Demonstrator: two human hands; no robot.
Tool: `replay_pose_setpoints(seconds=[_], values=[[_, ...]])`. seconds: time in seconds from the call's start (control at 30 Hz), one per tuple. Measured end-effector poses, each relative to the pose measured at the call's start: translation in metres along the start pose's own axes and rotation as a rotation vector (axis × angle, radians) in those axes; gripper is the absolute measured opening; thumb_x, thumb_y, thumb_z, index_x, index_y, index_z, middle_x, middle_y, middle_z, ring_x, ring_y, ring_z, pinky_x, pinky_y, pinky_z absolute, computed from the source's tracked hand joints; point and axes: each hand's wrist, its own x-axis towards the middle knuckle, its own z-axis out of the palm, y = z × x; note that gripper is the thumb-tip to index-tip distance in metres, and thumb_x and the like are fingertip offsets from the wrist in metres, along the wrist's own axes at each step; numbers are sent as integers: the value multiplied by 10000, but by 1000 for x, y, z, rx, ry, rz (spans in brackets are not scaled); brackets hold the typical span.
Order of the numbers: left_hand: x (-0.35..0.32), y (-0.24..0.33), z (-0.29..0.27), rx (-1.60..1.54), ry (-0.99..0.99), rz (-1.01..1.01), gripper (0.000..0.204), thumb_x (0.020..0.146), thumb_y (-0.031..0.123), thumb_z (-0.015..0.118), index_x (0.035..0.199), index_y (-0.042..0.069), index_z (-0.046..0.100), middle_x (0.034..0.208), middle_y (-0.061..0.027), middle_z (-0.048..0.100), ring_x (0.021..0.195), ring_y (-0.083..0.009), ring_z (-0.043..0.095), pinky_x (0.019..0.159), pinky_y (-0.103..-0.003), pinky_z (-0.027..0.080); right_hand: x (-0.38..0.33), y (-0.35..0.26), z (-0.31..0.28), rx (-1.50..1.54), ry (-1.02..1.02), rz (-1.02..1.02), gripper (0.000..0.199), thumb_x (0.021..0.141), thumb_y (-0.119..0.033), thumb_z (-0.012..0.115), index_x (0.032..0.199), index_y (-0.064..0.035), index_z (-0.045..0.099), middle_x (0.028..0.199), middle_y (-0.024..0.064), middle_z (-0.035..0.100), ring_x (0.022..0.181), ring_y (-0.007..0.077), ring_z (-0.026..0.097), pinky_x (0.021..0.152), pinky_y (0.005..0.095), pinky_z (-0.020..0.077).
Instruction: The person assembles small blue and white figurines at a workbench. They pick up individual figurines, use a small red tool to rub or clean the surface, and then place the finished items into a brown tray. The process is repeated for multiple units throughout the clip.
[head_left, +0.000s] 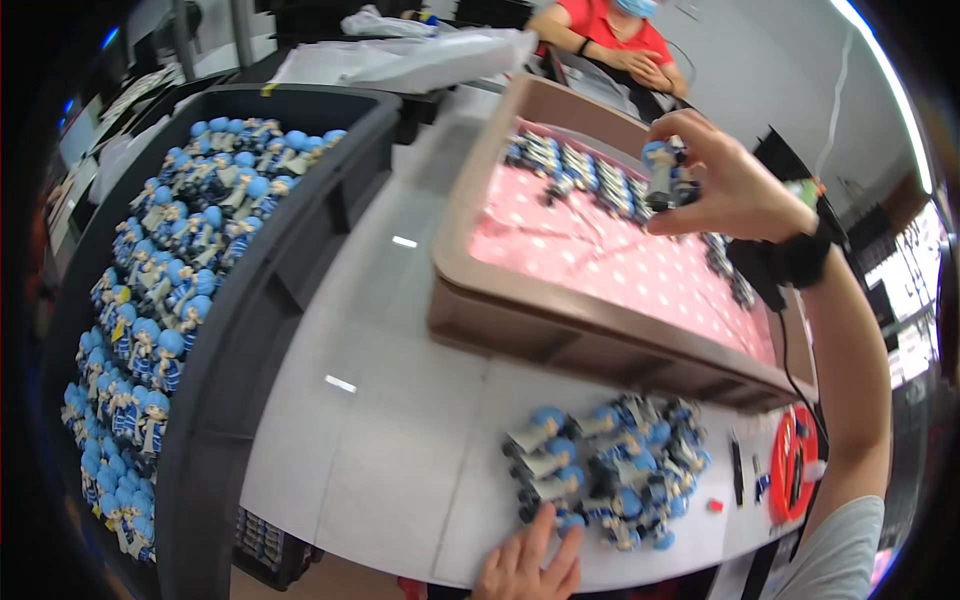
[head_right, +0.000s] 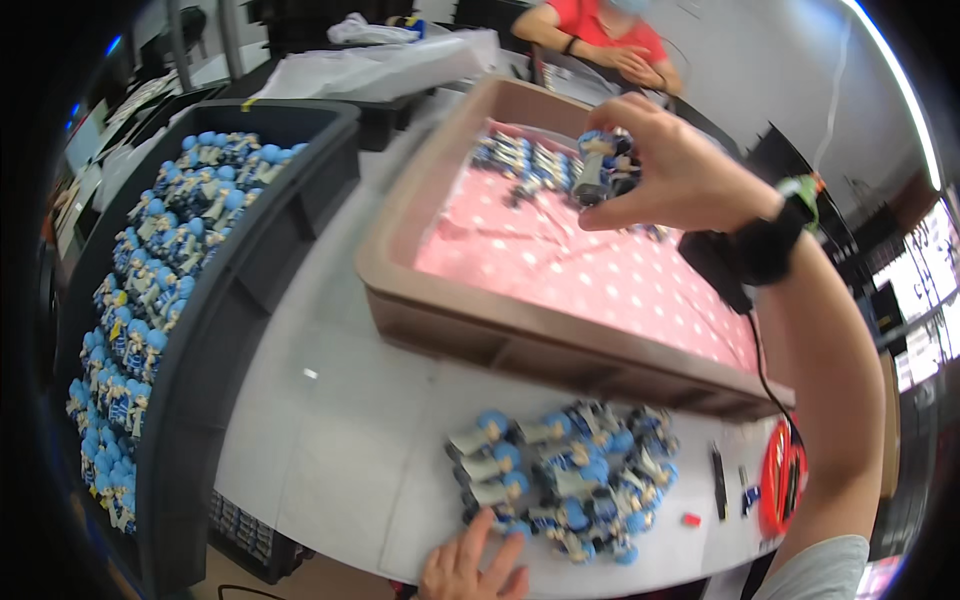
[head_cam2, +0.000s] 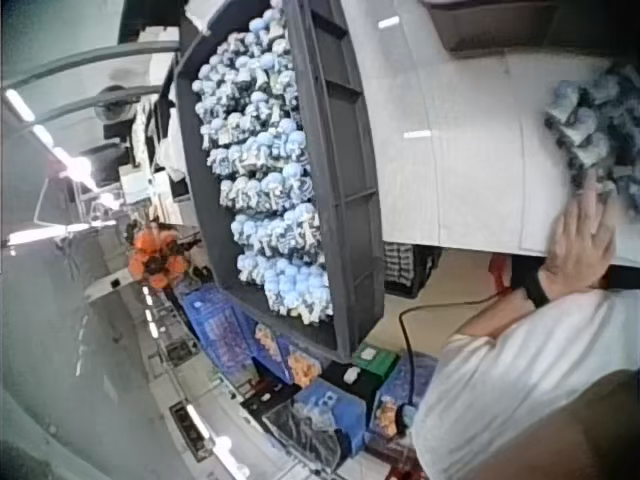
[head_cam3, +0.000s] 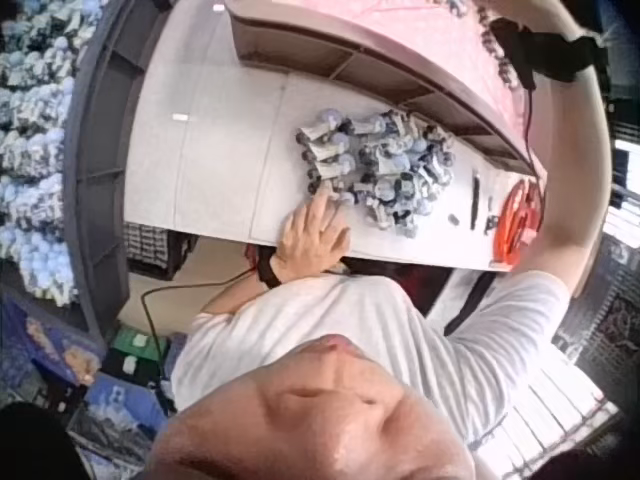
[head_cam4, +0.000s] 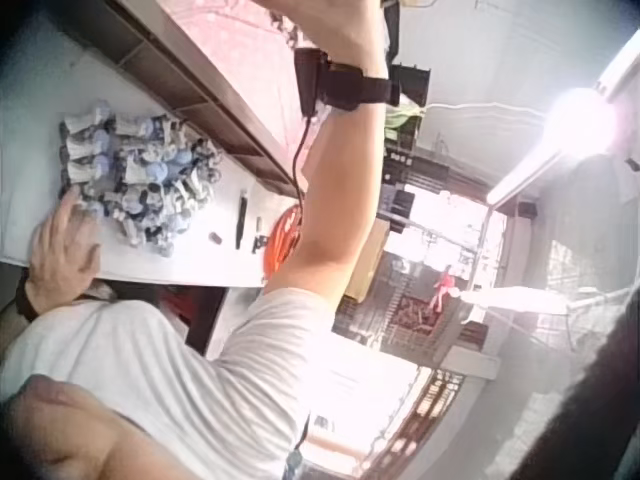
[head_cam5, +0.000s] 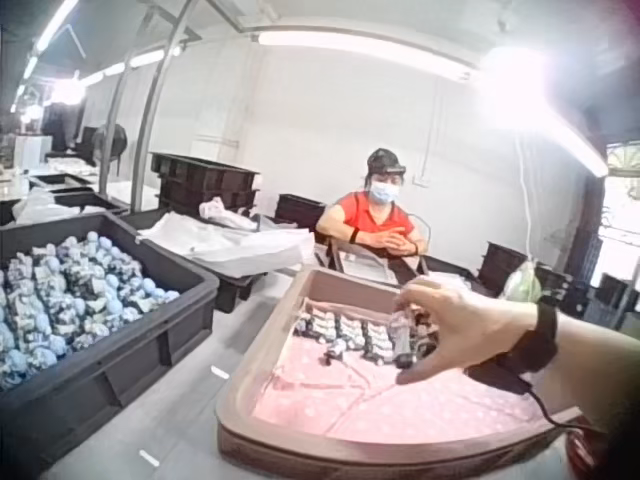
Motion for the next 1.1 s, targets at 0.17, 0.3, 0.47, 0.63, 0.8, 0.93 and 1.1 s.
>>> replay_pose_setpoints(seconds=[0.17, 0.3, 0.47, 0.63, 0.8, 0.93, 1.1], values=[[-12, 6, -4, -25, -31, 57, 484, 653, 273, 639, 1106, 121, 564, 1215, -217, 461, 781, -244, 558, 635, -331, 438, -123, -57, -16, -35, -31, -88, 589, 543, -190, 794, 1023, -28, 493, 1035, 139, 467, 928, 280, 514, 821, 334, 427], [-10, 15, -4, -31, -61, 74, 582, 635, 221, 655, 1174, 79, 486, 1259, -239, 403, 797, -247, 521, 680, -335, 419, -198, -81, 13, 131, -221, 86, 607, 559, -184, 785, 1049, -17, 467, 1102, 161, 414, 970, 332, 506, 836, 359, 431], [-10, 17, -5, -38, -7, 133, 591, 644, 206, 652, 1183, 57, 461, 1271, -243, 378, 803, -256, 516, 696, -361, 420, -217, -77, 57, 231, -240, 96, 643, 563, -186, 781, 1090, 15, 470, 1125, 166, 413, 994, 338, 508, 859, 363, 439], [-14, 19, -7, -40, 10, 117, 576, 649, 196, 652, 1174, 54, 462, 1278, -218, 365, 831, -269, 509, 735, -380, 419, -221, -68, 80, 248, -153, 69, 649, 570, -141, 772, 1154, -35, 509, 1292, 198, 364, 1020, 356, 531, 876, 370, 452], [-14, 24, -6, -9, 40, 121, 560, 650, 193, 650, 1162, 53, 471, 1273, -201, 369, 843, -275, 506, 753, -386, 418, -238, -78, 90, 326, 87, 64, 375, 626, -22, 723, 981, 0, 602, 1027, 157, 581, 951, 321, 569, 799, 364, 472], [-16, 24, -3, 3, 50, 129, 569, 647, 190, 650, 1168, 50, 472, 1297, -209, 351, 843, -277, 505, 758, -385, 417, -260, -81, 101, 407, 400, 206, 337, 656, -43, 726, 968, 0, 606, 887, 127, 620, 779, 242, 608, 698, 301, 488], [-16, 27, -4, -1, 58, 129, 560, 636, 172, 659, 1151, 34, 489, 1312, -216, 343, 852, -270, 505, 762, -372, 425, -306, -94, 115, 994, 546, 629, 252, 772, -97, 683, 975, 32, 606, 836, 45, 613, 706, 47, 544, 614, 188, 449]])
